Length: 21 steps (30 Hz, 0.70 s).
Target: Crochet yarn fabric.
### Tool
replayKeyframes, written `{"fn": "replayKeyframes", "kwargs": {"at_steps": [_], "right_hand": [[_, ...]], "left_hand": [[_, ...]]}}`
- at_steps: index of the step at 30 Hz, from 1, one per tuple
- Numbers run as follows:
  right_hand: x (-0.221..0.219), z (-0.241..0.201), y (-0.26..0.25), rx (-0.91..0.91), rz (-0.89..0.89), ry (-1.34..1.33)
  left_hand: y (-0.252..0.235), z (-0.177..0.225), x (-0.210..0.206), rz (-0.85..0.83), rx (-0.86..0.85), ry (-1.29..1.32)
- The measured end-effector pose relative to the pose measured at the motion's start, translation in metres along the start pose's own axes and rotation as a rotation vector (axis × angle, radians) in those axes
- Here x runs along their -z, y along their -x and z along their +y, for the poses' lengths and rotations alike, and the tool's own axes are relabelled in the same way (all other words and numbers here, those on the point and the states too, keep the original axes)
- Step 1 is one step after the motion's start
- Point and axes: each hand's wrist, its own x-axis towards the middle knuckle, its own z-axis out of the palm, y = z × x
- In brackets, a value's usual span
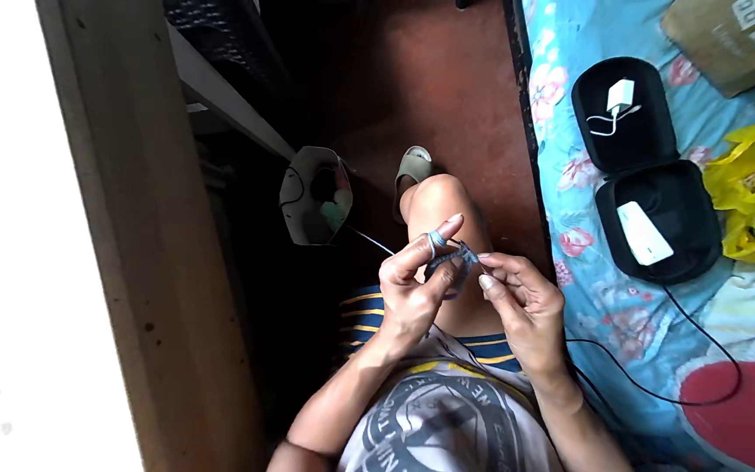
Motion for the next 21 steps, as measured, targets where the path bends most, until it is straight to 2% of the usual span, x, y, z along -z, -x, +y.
{"fn": "replayKeyframes", "kwargs": {"at_steps": [5, 8, 14, 21], "right_hand": [[-0.004, 0.009, 0.004, 0.313, 0.138, 0.438], [-0.002, 0.008, 0.005, 0.390, 0.153, 0.596], [0.001, 0.009, 0.004, 0.449, 0.147, 0.682], [0.009, 0.013, 0.001, 0.404, 0.071, 0.543]], "left_hand": [[-0.003, 0.000, 0.001, 0.009, 0.138, 0.187], [-0.005, -0.001, 0.004, -0.011, 0.178, 0.259], [-0.012, 0.000, 0.010, -0.024, 0.253, 0.336], [-0.015, 0.000, 0.013, -0.087, 0.318, 0.390]]}}
